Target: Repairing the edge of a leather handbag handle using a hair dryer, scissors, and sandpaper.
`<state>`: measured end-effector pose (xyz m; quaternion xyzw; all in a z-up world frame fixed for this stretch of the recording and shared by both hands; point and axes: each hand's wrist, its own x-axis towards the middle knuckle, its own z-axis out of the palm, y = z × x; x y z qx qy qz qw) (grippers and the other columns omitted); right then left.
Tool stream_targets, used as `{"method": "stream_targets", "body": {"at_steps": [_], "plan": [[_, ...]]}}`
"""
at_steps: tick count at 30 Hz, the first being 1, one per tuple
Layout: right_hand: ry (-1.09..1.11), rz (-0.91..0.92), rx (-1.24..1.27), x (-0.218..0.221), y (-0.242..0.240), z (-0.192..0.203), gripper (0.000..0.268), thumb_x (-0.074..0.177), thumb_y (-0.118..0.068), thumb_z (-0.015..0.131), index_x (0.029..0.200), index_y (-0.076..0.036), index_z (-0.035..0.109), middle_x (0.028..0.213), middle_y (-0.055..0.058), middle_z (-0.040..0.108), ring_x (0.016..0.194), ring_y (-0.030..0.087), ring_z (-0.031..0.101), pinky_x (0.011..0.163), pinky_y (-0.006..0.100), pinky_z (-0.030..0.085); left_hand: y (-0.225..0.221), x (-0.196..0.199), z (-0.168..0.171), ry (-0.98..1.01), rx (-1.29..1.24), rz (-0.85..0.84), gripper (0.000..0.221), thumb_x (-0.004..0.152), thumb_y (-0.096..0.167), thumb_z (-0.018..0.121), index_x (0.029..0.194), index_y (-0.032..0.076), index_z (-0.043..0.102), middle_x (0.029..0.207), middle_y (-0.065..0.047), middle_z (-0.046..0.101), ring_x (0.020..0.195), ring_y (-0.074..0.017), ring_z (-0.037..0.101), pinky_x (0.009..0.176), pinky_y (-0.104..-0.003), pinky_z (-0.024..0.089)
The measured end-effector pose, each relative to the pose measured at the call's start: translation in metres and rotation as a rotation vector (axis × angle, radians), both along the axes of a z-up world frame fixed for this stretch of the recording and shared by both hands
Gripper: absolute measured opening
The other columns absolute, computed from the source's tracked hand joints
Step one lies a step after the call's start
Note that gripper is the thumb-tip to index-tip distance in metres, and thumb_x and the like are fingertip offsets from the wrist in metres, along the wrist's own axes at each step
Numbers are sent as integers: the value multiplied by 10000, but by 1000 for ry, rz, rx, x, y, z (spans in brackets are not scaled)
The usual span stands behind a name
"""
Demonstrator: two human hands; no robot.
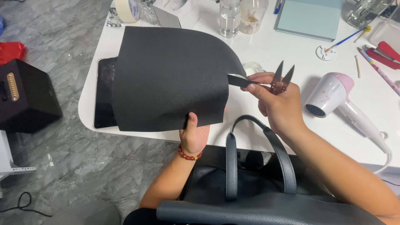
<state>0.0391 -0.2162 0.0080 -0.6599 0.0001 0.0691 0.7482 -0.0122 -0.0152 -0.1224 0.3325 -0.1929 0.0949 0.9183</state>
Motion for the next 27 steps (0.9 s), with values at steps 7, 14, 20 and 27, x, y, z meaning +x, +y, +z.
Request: {"method": "stream_targets", "body": {"at_steps": [7, 14, 20, 27], "plan": [[-298, -124, -45, -10, -9, -2, 102, 914, 23, 741, 1008, 56, 717, 1208, 192, 709, 593, 67, 569, 461, 203, 421, 6, 4, 7, -50, -105, 54, 446, 1115, 247, 554, 1471, -18, 509, 1514, -131, 554, 1446, -275, 501, 1261, -482, 380], [-368, -181, 43, -13, -15, -6, 89, 927, 60, 732, 1012, 54, 706, 1115, 177, 723, 619, 86, 583, 505, 215, 448, 4, 1, 25, 4, -231, -17, 422, 1123, 218, 548, 1471, -20, 532, 1508, -136, 569, 1432, -278, 519, 1242, -458, 394], [-412, -207, 7, -10, -20, -11, 95, 944, 74, 753, 1017, 51, 696, 922, 122, 682, 611, 94, 588, 476, 224, 442, 2, 8, 32, -19, -217, 18, 400, 1130, 206, 554, 1471, -3, 543, 1496, -128, 586, 1417, -272, 538, 1243, -457, 402], [-403, -183, -77, -13, -24, -5, 154, 948, 47, 750, 1090, 41, 689, 847, 89, 666, 593, 79, 570, 476, 214, 427, -6, 8, 51, 12, -269, -7, 403, 1124, 227, 550, 1458, 3, 551, 1478, -123, 594, 1402, -268, 541, 1233, -457, 404]]}}
